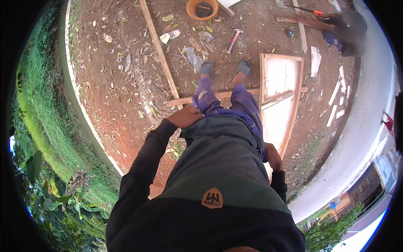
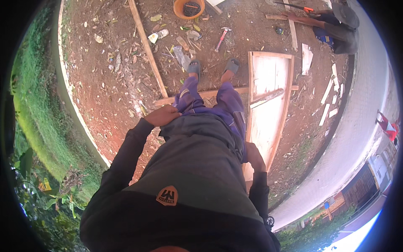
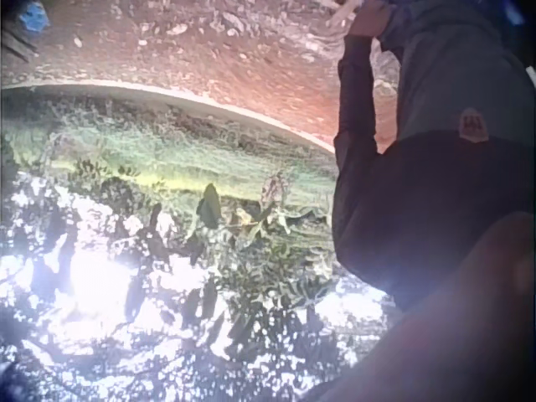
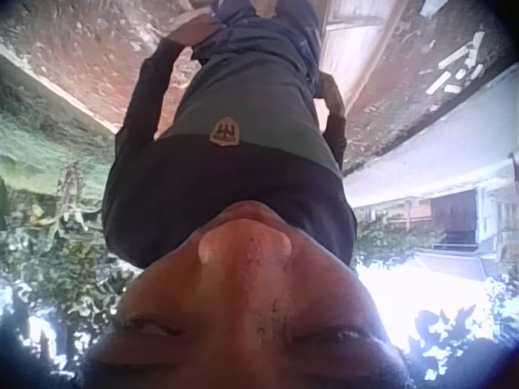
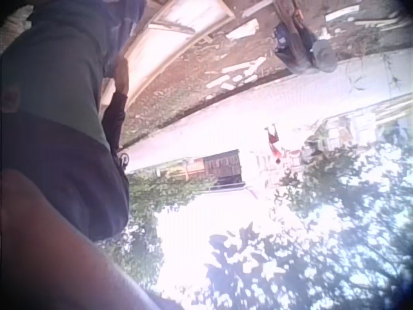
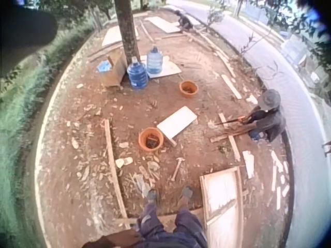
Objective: The person assembles a wooden frame by hammering nails into wooden planks and a plywood sheet. They retrieve nails from a bucket, position the wood pieces, and secure them with a hammer. The person also adjusts the frame and uses a chisel to fit components.
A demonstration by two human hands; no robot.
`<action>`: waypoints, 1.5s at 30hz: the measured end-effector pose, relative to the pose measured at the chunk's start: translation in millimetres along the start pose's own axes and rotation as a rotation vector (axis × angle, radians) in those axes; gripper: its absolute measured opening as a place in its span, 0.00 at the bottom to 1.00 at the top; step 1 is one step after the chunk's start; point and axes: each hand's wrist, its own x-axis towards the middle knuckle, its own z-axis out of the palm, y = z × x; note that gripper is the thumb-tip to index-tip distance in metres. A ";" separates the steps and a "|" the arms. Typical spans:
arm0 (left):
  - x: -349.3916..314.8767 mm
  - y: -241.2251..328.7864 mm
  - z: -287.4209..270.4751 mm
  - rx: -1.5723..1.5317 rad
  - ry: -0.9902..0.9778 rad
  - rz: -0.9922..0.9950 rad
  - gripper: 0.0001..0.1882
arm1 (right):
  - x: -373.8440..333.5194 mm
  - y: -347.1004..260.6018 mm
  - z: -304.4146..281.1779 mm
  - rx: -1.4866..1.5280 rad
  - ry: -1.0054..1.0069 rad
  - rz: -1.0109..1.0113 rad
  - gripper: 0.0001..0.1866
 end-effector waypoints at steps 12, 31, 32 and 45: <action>57.2 24.4 105.7 -0.341 0.574 -0.182 0.27 | 109.5 -43.8 -157.1 -0.439 -0.024 -0.088 0.20; 140.3 -25.9 118.8 -0.590 0.756 0.018 0.22 | 177.1 -64.0 -209.6 -0.798 0.068 -0.424 0.13; 139.9 -5.2 107.3 -0.608 0.715 0.035 0.22 | 175.2 -61.3 -213.1 -0.782 0.089 -0.421 0.13; 81.6 78.1 61.1 -0.427 0.407 -0.052 0.20 | 157.8 -31.3 -188.3 -0.377 0.226 -0.220 0.20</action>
